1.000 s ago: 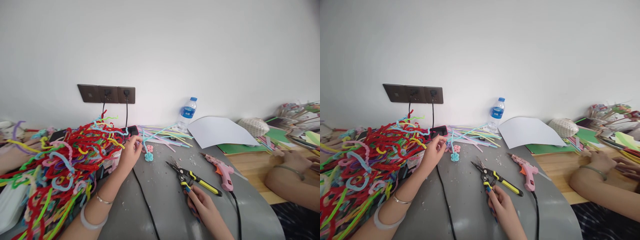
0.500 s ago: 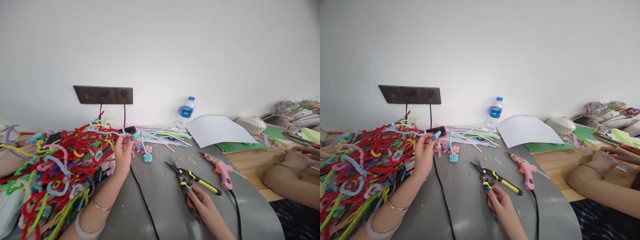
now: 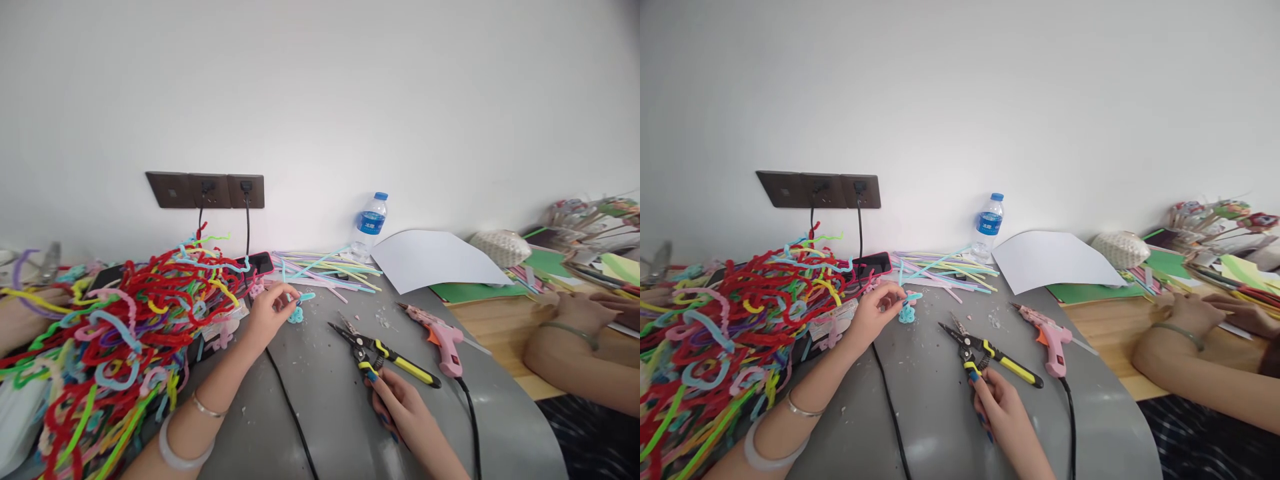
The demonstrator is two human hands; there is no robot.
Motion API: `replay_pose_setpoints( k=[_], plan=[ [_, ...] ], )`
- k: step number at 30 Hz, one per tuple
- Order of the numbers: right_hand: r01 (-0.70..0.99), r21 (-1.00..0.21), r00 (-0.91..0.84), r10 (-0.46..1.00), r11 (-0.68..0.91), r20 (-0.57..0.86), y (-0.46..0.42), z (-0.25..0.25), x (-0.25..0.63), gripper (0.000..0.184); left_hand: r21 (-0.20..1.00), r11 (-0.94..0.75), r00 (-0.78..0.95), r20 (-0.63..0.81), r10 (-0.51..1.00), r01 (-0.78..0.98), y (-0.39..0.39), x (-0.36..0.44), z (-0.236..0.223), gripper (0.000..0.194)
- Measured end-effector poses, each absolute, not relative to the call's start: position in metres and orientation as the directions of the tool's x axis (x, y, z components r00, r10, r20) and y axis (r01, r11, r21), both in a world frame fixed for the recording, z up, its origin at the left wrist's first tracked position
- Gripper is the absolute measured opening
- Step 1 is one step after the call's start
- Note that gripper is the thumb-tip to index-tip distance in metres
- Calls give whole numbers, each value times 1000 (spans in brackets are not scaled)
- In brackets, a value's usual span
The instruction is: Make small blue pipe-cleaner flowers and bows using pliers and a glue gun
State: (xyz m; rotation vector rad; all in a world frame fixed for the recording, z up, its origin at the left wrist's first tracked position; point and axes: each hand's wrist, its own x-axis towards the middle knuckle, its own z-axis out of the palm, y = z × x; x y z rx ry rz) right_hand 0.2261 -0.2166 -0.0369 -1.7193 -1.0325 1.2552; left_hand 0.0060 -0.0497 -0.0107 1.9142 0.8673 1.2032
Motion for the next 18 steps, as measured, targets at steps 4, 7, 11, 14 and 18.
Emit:
replay_pose_setpoints(
  k=[4, 7, 11, 14, 18],
  plan=[
    [175, -908, 189, 918, -382, -349, -217, -39, 227, 67, 840, -510, 320, 440, 839, 184, -48, 5, -13, 6],
    [165, -911, 190, 919, -377, -346, -218, -41, 228, 67, 845, -505, 321, 436, 841, 175, -47, 5, -14, 7],
    [164, -910, 186, 918, -380, -350, -218, -43, 229, 66, 825, -540, 343, 464, 817, 168, -46, 6, -15, 11],
    [163, -905, 194, 913, -392, -360, -217, -42, 229, 66, 792, -583, 340, 505, 793, 182, -46, 5, -14, 12],
    [157, -911, 185, 918, -381, -352, -217, -42, 229, 64, 781, -590, 318, 517, 795, 205, -46, 5, -13, 13]
  ],
)
